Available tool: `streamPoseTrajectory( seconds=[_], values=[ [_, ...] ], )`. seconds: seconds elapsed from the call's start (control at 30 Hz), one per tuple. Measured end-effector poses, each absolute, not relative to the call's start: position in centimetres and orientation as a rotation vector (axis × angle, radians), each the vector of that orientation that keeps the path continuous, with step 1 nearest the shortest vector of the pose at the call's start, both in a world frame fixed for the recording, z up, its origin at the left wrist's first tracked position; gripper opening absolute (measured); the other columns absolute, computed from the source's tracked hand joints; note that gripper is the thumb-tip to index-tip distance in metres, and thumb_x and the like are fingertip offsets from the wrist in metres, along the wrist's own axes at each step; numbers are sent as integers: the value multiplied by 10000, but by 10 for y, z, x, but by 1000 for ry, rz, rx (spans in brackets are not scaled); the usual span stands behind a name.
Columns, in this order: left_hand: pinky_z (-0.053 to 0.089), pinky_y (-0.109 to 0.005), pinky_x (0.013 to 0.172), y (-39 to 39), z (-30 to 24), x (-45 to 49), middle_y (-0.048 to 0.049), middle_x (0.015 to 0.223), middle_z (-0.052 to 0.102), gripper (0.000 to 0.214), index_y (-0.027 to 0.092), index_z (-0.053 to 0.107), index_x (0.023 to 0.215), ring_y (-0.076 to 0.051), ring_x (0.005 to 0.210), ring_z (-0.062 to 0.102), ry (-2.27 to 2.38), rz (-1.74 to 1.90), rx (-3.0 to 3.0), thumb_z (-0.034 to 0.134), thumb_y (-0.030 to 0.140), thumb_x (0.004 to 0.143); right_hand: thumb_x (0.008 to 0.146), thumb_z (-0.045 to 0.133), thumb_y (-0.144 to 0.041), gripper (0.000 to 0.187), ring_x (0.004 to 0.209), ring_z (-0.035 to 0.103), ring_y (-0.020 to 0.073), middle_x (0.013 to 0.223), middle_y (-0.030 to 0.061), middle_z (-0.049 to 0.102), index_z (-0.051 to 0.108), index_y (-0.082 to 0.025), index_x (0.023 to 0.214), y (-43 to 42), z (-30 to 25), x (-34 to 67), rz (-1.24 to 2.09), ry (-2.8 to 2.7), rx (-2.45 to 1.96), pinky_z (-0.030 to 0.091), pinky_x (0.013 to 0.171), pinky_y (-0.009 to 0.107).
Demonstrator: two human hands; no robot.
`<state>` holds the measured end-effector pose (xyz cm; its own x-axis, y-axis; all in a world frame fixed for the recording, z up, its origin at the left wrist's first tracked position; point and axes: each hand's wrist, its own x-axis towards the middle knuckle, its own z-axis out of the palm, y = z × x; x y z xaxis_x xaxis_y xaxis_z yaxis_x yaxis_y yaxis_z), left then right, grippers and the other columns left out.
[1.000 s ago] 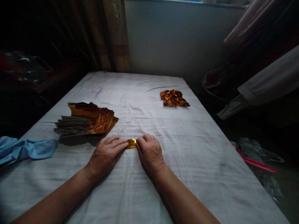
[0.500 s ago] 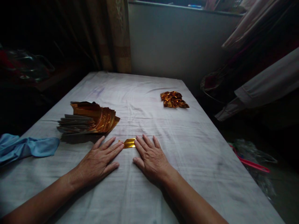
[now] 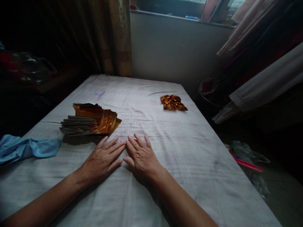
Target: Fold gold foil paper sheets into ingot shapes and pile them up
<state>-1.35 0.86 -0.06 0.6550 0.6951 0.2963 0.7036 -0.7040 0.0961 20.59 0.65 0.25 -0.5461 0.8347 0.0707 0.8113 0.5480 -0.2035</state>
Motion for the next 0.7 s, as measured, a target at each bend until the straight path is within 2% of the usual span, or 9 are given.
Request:
streamPoseTrajectory(
  seconds=[0.1, 0.3, 0.47, 0.6, 0.7],
  values=[
    [246, -568, 1159, 9, -1, -15, -87, 1366, 636, 418, 187, 582, 1357, -333, 1319, 518, -1202, -484, -2820, 496, 379, 996, 1016, 429, -467, 581, 1486, 280, 286, 1572, 87, 387, 376, -189, 1523, 10, 0, 204, 293, -2643, -1380, 173, 1203, 580],
    [260, -553, 1148, 11, 1, -18, -62, 1334, 659, 365, 215, 625, 1302, -320, 1294, 541, -1166, -486, -2816, 507, 364, 991, 1021, 408, -420, 552, 1497, 247, 299, 1598, 82, 326, 377, -200, 1526, 9, -4, 238, 257, -2559, -1638, 180, 1191, 600],
    [261, -535, 1146, 14, 7, -15, -54, 1297, 675, 307, 234, 667, 1227, -306, 1265, 552, -1166, -486, -2765, 548, 358, 972, 1017, 414, -418, 527, 1486, 274, 307, 1578, 81, 373, 440, -193, 1492, 2, -7, 246, 195, -2495, -1703, 190, 1189, 583],
    [335, -498, 1086, 19, 12, -2, -50, 1133, 717, 178, 225, 714, 1047, -277, 1137, 597, -1198, -537, -2728, 598, 317, 948, 1002, 443, -377, 480, 1439, 366, 308, 1519, 103, 474, 513, -175, 1432, -2, -13, 246, 107, -2403, -1634, 247, 1172, 542],
    [427, -431, 951, 24, 13, 11, -60, 931, 709, 171, 179, 690, 872, -246, 954, 620, -1281, -516, -2707, 593, 298, 947, 982, 469, -342, 463, 1385, 440, 313, 1468, 139, 530, 539, -141, 1393, -1, -16, 247, 57, -2308, -1616, 311, 1142, 520]
  ],
)
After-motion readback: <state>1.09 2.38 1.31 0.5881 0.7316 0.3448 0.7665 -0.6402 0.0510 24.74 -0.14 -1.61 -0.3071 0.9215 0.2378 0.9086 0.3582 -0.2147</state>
